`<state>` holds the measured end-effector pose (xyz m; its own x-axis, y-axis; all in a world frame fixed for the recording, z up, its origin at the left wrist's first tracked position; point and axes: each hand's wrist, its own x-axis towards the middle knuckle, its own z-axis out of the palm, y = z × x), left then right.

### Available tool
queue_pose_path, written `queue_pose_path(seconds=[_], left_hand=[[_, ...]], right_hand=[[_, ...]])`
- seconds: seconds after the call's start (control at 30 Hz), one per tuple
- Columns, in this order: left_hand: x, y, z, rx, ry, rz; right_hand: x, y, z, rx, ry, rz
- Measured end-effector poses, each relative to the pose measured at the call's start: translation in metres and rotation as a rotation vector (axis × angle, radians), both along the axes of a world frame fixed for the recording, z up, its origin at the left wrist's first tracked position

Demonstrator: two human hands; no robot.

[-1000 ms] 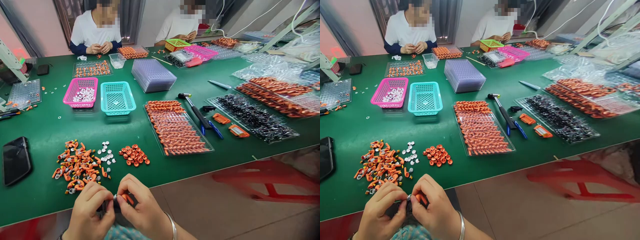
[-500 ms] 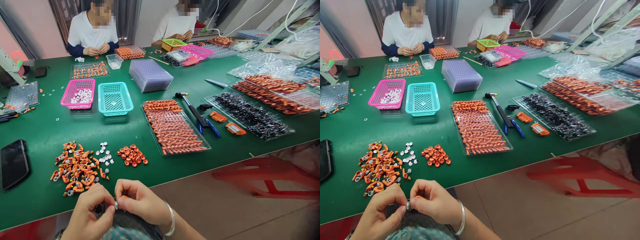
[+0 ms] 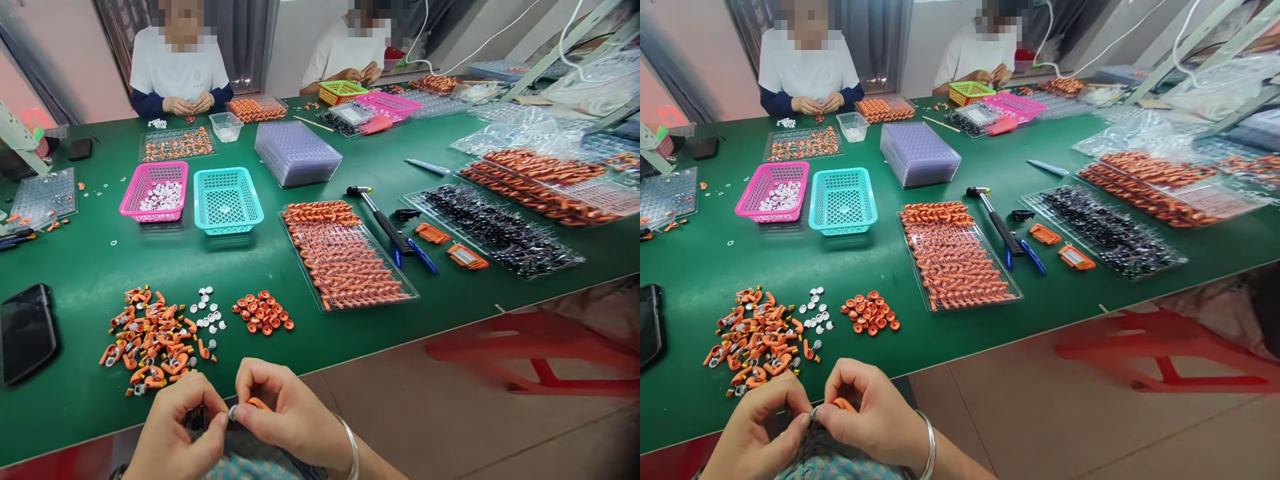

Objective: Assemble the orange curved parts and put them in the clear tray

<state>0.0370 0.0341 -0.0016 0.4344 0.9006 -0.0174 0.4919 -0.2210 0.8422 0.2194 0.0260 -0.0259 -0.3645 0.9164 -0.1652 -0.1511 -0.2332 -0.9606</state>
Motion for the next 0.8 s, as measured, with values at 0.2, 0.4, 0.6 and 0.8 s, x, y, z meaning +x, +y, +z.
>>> queue_pose_path(seconds=[0.2, 0.4, 0.6, 0.8], left_hand=[[0.001, -0.009, 0.004, 0.267, 0.072, -0.037], [0.008, -0.015, 0.003, 0.39, 0.033, 0.046], [0.003, -0.006, 0.011, 0.297, 0.12, -0.058], [0.001, -0.002, 0.008, 0.19, 0.108, -0.078]], right_hand=[[-0.001, -0.009, 0.002, 0.259, -0.239, -0.13], [0.0, -0.014, 0.005, 0.333, -0.297, -0.131], [0.004, -0.006, 0.006, 0.262, -0.167, -0.034], [0.003, -0.002, 0.002, 0.046, 0.088, 0.078]])
